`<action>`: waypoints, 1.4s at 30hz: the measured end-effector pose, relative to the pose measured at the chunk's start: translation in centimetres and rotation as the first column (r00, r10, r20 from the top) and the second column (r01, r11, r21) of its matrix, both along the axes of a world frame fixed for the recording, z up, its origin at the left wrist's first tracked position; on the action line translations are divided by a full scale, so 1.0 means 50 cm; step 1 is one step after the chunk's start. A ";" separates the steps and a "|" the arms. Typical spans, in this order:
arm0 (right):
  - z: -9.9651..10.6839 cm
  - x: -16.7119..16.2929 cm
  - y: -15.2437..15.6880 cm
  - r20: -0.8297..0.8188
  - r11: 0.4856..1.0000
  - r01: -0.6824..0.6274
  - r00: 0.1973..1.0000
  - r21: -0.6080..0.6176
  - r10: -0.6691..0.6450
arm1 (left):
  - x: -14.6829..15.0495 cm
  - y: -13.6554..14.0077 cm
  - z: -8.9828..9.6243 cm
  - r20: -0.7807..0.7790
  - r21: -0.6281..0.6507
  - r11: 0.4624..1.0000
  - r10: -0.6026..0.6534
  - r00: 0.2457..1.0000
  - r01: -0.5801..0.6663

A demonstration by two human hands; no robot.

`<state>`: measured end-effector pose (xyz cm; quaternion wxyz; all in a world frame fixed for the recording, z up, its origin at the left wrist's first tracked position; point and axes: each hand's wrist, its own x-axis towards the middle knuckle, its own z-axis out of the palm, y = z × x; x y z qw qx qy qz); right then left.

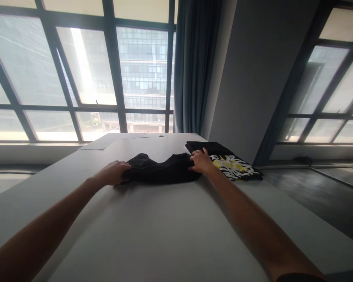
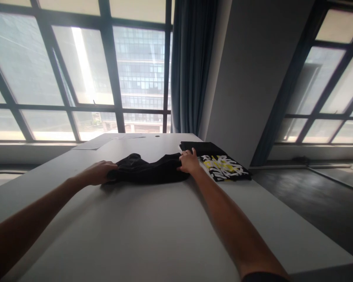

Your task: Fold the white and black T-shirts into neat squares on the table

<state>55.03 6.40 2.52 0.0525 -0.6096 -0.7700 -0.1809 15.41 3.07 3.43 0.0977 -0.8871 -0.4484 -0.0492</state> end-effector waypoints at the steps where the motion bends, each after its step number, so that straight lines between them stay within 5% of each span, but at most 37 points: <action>1: 0.013 0.016 0.000 -0.046 0.998 -0.028 0.999 -0.057 0.025 | -0.005 -0.012 0.010 0.038 -0.078 0.997 -0.003 0.999 0.006; 4: 0.058 0.066 -0.016 -0.305 0.939 -0.201 0.946 -0.280 0.111 | -0.014 -0.051 0.041 0.155 -0.393 0.919 0.029 0.988 0.035; 8: 0.114 0.110 -0.058 -0.514 0.681 -0.390 0.857 -0.619 0.024 | -0.014 -0.061 0.055 0.250 -0.763 0.624 0.043 0.967 0.169; 10: 0.124 0.115 -0.069 -0.504 0.637 -0.350 0.861 -0.687 -0.071 | -0.010 -0.041 0.041 0.334 -0.815 0.513 0.035 0.942 0.270; 11: 0.122 0.113 -0.070 -0.486 0.646 -0.304 0.866 -0.700 -0.119 | -0.008 -0.027 0.028 0.361 -0.798 0.533 0.047 0.931 0.282; 14: 0.092 0.100 -0.051 -0.394 0.702 -0.146 0.896 -0.697 -0.206 | -0.007 0.015 -0.022 0.304 -0.568 0.817 0.094 0.948 0.101; 16: 0.056 0.092 -0.027 -0.332 0.741 -0.080 0.922 -0.667 -0.199 | -0.014 0.037 -0.058 0.188 -0.398 0.916 0.142 0.972 -0.057; 20: -0.017 0.097 0.017 -0.181 0.815 0.074 0.960 -0.575 -0.215 | -0.050 0.063 -0.110 0.088 -0.417 0.884 0.272 0.958 -0.213; 28: -0.050 0.157 0.033 -0.200 0.794 0.140 0.928 -0.592 -0.313 | -0.150 0.066 -0.128 0.071 -0.391 0.813 0.493 0.867 -0.431; 31: -0.042 0.150 0.029 -0.276 0.817 0.096 0.913 -0.568 -0.299 | -0.129 0.031 -0.108 0.080 -0.312 0.870 0.424 0.902 -0.381; 35: -0.028 0.111 0.021 -0.492 0.835 -0.156 0.858 -0.528 -0.151 | -0.046 -0.030 -0.076 0.059 -0.226 0.958 0.193 0.979 -0.175; 38: -0.018 0.083 0.013 -0.447 0.781 -0.228 0.892 -0.581 -0.072 | -0.002 -0.065 -0.063 0.037 -0.219 0.970 0.113 0.993 -0.103; 42: -0.015 0.074 0.009 -0.309 0.742 -0.140 0.946 -0.655 -0.094 | -0.010 -0.083 -0.064 0.015 -0.300 0.944 0.151 0.988 -0.140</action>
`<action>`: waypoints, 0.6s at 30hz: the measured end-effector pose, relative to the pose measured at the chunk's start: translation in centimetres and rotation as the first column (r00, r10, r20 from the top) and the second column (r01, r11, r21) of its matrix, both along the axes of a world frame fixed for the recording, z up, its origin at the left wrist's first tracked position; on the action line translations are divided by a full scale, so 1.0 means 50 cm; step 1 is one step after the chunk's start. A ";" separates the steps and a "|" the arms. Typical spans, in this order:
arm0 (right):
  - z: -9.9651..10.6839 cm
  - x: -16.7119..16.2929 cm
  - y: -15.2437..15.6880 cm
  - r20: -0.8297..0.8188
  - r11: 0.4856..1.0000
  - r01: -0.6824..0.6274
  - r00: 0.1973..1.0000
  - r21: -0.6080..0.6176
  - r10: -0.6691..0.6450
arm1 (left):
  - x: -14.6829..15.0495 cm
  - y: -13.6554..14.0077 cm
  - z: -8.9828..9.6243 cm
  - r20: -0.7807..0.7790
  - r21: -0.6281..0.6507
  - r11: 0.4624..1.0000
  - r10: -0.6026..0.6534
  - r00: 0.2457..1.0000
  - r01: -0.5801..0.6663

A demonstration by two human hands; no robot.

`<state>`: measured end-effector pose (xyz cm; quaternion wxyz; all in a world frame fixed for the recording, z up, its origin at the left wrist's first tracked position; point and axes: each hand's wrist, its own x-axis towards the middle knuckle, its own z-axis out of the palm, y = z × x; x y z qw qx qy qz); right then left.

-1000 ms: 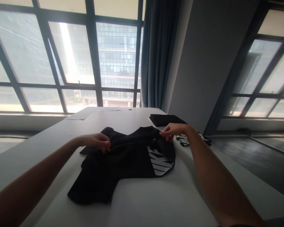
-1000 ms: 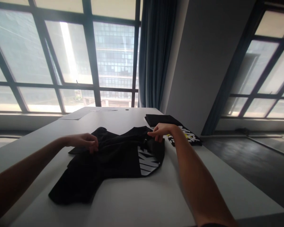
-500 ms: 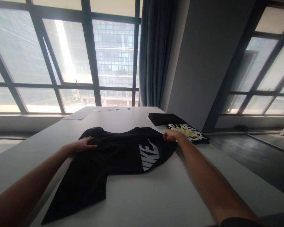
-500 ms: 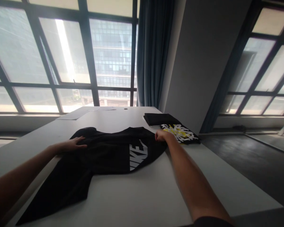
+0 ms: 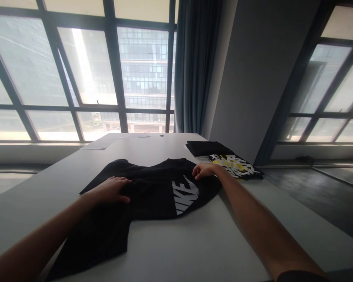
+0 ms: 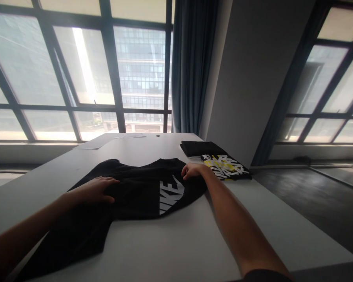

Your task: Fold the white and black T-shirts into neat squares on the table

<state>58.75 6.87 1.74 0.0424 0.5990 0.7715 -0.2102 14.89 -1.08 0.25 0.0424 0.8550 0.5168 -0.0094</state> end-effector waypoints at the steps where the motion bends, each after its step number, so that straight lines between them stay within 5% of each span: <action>1: -0.002 0.003 0.001 0.040 0.999 0.039 0.998 -0.025 -0.038 | -0.009 -0.001 -0.002 -0.005 -0.036 0.999 0.019 1.000 -0.019; 6: -0.011 0.028 0.008 0.249 0.967 0.240 0.945 -0.083 -0.213 | -0.043 -0.001 -0.015 -0.122 -0.252 0.963 0.066 0.990 -0.095; 10: 0.003 0.020 0.009 0.226 0.978 0.207 0.954 -0.026 -0.196 | -0.049 -0.001 -0.024 -0.163 -0.282 0.957 0.017 0.987 -0.063; 14: 0.008 -0.024 0.004 0.068 0.987 -0.007 0.998 0.163 -0.005 | -0.067 0.018 -0.035 -0.093 -0.095 0.990 0.091 0.991 -0.100; 18: -0.017 -0.049 0.001 0.065 0.988 -0.054 0.997 0.145 0.045 | -0.118 0.053 -0.049 -0.048 0.222 0.962 0.174 0.984 -0.160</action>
